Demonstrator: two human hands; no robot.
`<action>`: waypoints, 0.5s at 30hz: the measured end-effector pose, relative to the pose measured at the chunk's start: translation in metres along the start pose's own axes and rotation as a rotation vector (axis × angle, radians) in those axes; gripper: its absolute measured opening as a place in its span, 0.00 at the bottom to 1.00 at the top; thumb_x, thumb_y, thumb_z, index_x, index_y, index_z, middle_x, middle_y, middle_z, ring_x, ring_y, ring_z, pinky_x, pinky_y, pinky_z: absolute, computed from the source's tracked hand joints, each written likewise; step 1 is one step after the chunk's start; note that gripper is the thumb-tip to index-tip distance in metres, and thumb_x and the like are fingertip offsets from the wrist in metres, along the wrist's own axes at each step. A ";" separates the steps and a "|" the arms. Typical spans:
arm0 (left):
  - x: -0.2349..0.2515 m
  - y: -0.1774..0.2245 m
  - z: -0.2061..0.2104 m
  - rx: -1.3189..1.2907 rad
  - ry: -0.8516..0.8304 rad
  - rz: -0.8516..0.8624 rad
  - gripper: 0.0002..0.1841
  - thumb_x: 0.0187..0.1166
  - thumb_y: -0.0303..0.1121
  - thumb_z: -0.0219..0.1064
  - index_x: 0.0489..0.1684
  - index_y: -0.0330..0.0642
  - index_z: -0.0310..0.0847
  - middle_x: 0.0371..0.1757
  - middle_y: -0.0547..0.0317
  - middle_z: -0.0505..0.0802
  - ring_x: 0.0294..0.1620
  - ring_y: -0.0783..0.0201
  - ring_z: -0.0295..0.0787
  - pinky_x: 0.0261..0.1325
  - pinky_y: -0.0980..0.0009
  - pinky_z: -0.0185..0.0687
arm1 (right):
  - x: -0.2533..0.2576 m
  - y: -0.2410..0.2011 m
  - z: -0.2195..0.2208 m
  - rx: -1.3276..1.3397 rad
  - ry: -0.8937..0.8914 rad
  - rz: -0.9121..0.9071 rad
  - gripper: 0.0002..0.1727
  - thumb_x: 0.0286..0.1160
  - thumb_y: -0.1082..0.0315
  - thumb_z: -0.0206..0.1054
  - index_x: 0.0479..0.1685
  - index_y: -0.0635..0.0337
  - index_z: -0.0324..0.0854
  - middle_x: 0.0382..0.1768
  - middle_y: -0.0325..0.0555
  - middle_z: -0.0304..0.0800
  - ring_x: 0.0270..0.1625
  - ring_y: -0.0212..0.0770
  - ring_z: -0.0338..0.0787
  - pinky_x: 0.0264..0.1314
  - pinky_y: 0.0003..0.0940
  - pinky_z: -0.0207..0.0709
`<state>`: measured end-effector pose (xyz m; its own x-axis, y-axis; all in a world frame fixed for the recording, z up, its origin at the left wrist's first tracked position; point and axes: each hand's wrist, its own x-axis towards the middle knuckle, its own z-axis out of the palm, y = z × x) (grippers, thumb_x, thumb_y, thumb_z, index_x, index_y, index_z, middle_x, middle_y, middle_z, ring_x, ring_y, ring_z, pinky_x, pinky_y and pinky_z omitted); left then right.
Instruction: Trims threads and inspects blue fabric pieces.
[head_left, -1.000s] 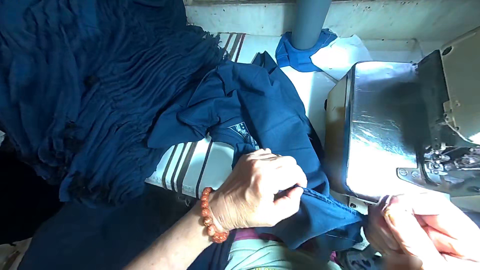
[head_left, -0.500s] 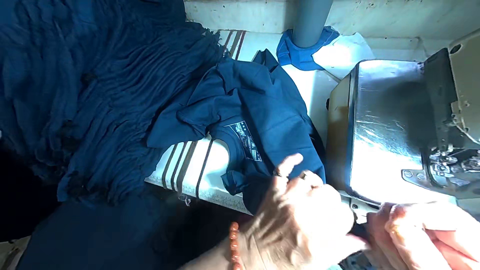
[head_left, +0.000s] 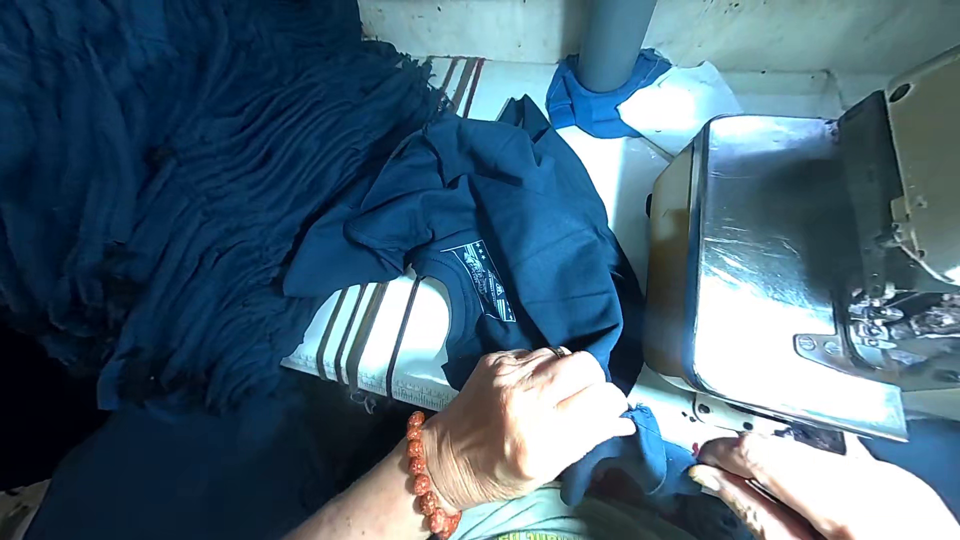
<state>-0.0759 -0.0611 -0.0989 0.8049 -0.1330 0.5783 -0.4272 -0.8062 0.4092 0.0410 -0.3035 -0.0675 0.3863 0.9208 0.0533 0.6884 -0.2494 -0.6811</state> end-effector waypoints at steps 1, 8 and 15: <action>-0.001 -0.002 0.000 -0.006 0.001 0.001 0.17 0.91 0.36 0.56 0.37 0.37 0.87 0.32 0.56 0.89 0.34 0.68 0.85 0.37 0.78 0.77 | 0.000 0.003 -0.002 0.089 -0.009 -0.023 0.15 0.86 0.66 0.64 0.36 0.69 0.87 0.28 0.60 0.89 0.30 0.47 0.86 0.34 0.36 0.76; 0.003 0.005 0.019 -0.108 0.002 0.023 0.16 0.91 0.35 0.56 0.34 0.36 0.83 0.31 0.53 0.89 0.35 0.64 0.87 0.37 0.74 0.80 | 0.024 0.006 0.019 0.676 0.110 -0.319 0.14 0.85 0.63 0.66 0.34 0.63 0.85 0.50 0.46 0.86 0.55 0.25 0.81 0.61 0.19 0.73; -0.006 0.004 0.027 -0.118 0.122 -0.050 0.15 0.88 0.42 0.63 0.41 0.37 0.84 0.41 0.53 0.91 0.45 0.67 0.89 0.50 0.76 0.84 | 0.042 -0.004 0.045 1.136 0.287 -0.189 0.09 0.88 0.64 0.62 0.41 0.53 0.86 0.31 0.31 0.92 0.36 0.23 0.91 0.43 0.18 0.86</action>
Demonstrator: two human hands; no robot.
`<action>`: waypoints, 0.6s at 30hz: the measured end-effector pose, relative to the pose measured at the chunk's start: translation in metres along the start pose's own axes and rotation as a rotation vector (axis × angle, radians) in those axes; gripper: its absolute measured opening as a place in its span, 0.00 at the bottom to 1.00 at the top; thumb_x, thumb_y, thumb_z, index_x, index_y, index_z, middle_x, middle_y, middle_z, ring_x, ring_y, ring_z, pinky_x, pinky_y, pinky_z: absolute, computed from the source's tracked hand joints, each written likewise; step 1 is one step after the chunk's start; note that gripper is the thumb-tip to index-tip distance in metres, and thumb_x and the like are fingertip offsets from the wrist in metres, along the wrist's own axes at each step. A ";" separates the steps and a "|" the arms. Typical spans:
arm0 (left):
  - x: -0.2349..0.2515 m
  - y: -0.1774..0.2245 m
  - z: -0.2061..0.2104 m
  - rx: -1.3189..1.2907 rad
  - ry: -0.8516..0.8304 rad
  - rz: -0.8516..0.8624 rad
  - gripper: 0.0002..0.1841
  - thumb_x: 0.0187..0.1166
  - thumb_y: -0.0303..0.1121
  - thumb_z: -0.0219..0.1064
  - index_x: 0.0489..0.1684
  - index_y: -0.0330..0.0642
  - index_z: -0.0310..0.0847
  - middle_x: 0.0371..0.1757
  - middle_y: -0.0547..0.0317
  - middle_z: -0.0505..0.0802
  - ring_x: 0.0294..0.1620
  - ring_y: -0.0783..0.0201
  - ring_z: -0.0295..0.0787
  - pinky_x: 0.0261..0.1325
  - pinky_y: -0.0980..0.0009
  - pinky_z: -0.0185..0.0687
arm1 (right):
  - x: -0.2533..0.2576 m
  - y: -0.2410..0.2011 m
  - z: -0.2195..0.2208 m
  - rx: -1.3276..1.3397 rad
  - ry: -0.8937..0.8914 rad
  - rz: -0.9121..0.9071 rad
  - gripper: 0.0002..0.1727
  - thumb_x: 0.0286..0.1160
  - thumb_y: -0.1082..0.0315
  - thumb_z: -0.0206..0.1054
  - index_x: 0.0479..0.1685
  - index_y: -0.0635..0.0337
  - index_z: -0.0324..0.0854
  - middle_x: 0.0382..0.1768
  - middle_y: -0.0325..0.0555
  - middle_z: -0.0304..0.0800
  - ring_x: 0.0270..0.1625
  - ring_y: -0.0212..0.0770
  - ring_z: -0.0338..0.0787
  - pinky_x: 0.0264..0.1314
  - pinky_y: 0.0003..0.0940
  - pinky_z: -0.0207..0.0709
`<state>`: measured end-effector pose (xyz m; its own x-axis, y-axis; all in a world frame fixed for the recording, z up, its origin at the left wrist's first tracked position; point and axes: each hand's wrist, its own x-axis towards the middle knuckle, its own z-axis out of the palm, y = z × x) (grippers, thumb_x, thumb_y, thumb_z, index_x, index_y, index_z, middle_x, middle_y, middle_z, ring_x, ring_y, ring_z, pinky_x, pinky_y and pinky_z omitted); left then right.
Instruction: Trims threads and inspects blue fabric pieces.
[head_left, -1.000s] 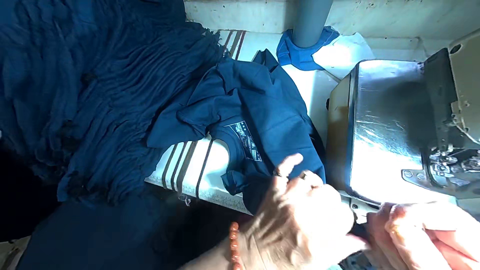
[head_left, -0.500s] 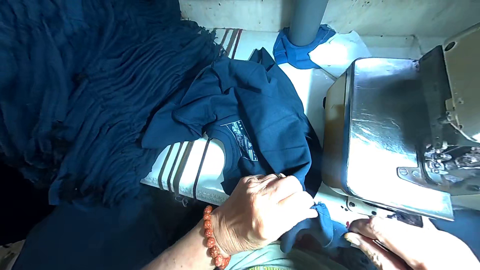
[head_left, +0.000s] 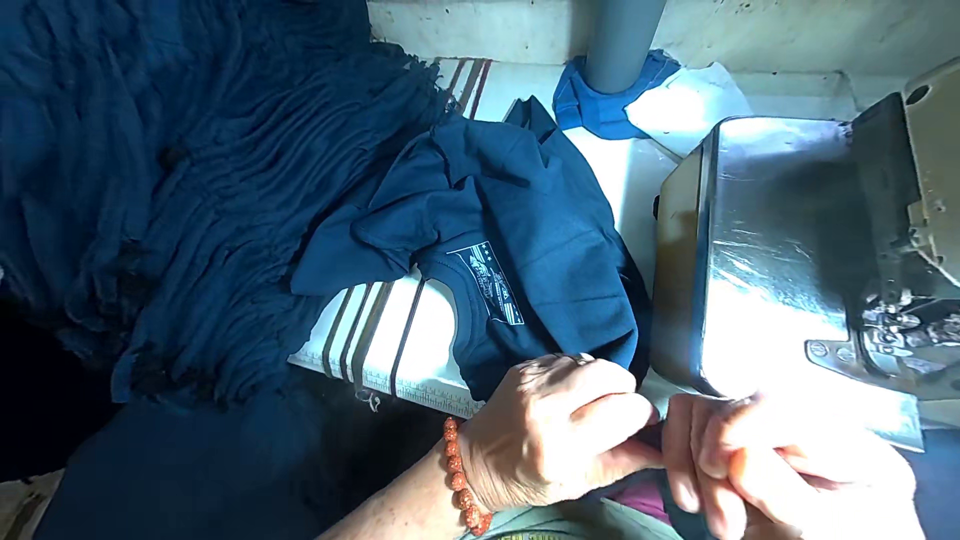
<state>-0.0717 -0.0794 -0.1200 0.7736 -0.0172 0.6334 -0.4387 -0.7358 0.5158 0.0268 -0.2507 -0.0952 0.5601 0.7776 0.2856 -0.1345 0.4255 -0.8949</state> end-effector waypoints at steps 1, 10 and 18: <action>-0.005 0.000 -0.001 0.036 0.027 -0.034 0.15 0.85 0.44 0.66 0.45 0.40 0.85 0.45 0.55 0.91 0.49 0.68 0.88 0.57 0.75 0.83 | -0.001 -0.001 0.002 0.014 0.048 0.024 0.08 0.88 0.64 0.62 0.43 0.52 0.86 0.29 0.29 0.90 0.32 0.20 0.89 0.38 0.15 0.84; -0.045 -0.007 -0.022 0.273 0.061 -0.191 0.10 0.87 0.38 0.63 0.39 0.47 0.89 0.38 0.66 0.93 0.48 0.74 0.88 0.80 0.65 0.62 | -0.005 -0.006 0.006 -0.115 0.226 0.092 0.06 0.85 0.65 0.64 0.39 0.43 0.84 0.23 0.19 0.79 0.23 0.11 0.72 0.24 0.07 0.65; -0.040 -0.024 -0.051 0.411 0.001 -0.132 0.09 0.81 0.32 0.63 0.34 0.45 0.90 0.33 0.62 0.93 0.45 0.69 0.89 0.82 0.57 0.59 | -0.018 -0.017 -0.008 -0.256 0.265 0.113 0.09 0.83 0.68 0.64 0.35 0.40 0.82 0.24 0.17 0.79 0.24 0.12 0.73 0.25 0.09 0.66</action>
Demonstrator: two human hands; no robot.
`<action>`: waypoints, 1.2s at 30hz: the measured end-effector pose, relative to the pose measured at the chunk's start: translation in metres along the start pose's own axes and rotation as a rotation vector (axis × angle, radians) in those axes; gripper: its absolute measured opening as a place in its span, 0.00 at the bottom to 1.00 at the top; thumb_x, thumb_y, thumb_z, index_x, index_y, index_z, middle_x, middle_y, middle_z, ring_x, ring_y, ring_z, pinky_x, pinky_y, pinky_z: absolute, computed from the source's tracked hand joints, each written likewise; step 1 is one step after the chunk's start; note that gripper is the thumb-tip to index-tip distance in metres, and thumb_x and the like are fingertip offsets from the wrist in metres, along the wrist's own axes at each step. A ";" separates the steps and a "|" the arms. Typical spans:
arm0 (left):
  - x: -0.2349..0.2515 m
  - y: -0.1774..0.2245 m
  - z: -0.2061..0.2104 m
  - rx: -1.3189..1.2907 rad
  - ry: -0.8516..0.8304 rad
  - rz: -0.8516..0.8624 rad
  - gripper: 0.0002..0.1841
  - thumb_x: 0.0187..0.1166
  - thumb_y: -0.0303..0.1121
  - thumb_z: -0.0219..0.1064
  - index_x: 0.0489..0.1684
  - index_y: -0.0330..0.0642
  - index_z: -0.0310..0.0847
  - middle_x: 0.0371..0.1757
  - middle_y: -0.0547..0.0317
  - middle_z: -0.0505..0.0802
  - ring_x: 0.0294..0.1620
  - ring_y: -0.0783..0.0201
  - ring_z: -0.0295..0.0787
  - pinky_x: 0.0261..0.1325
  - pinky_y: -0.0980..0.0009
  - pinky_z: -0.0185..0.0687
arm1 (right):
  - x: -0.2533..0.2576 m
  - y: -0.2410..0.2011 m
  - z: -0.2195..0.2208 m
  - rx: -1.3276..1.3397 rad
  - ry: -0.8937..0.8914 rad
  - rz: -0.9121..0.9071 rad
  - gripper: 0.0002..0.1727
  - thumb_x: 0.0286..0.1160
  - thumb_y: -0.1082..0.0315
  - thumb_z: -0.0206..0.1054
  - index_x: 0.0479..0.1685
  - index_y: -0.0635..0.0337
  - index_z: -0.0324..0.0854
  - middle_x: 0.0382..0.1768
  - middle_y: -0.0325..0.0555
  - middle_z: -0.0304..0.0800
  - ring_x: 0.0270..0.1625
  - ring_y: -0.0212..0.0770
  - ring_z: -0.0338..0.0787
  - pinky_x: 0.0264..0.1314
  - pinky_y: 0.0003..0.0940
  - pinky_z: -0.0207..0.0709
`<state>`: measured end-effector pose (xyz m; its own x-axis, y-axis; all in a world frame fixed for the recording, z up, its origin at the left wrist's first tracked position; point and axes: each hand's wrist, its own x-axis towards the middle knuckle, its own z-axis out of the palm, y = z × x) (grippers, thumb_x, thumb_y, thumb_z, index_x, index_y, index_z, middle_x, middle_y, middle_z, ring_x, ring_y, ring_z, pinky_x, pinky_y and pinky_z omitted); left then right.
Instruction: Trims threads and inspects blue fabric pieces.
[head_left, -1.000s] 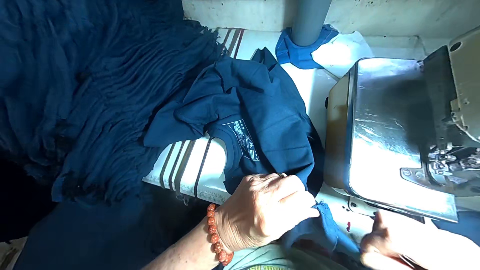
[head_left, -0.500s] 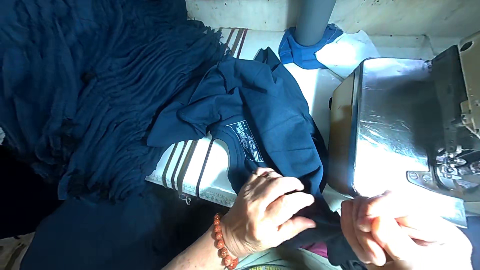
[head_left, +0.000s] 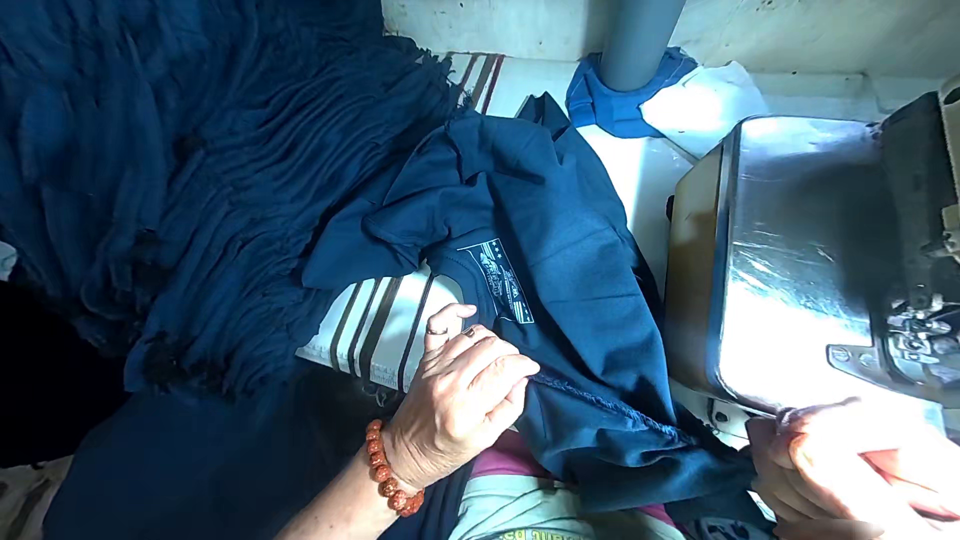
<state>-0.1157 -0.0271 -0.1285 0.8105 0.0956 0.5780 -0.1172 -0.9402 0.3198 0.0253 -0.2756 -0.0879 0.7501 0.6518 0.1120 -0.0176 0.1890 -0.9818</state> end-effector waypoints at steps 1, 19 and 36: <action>-0.001 -0.001 0.002 0.024 0.011 -0.011 0.09 0.79 0.31 0.63 0.33 0.45 0.91 0.33 0.62 0.93 0.44 0.68 0.89 0.82 0.56 0.59 | -0.001 0.000 0.000 0.018 0.006 -0.005 0.10 0.82 0.69 0.64 0.36 0.40 0.83 0.24 0.17 0.80 0.24 0.12 0.74 0.25 0.09 0.66; 0.027 0.070 0.022 -0.157 -0.101 0.020 0.16 0.91 0.41 0.54 0.35 0.49 0.85 0.28 0.63 0.87 0.42 0.66 0.85 0.78 0.61 0.61 | 0.001 -0.017 0.006 -0.003 -0.040 -0.092 0.07 0.84 0.67 0.62 0.38 0.45 0.83 0.26 0.20 0.82 0.29 0.15 0.79 0.30 0.13 0.71; -0.004 0.060 0.005 -0.174 0.152 -0.176 0.11 0.81 0.49 0.69 0.43 0.54 0.80 0.41 0.70 0.87 0.50 0.75 0.83 0.65 0.75 0.73 | 0.000 -0.014 -0.011 -0.913 -0.241 -0.263 0.18 0.80 0.67 0.62 0.18 0.61 0.71 0.17 0.50 0.71 0.23 0.40 0.72 0.24 0.31 0.59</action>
<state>-0.1229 -0.0855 -0.1159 0.7335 0.3128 0.6035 -0.0891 -0.8360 0.5415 0.0328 -0.2861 -0.0753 0.5000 0.8219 0.2729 0.7252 -0.2251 -0.6507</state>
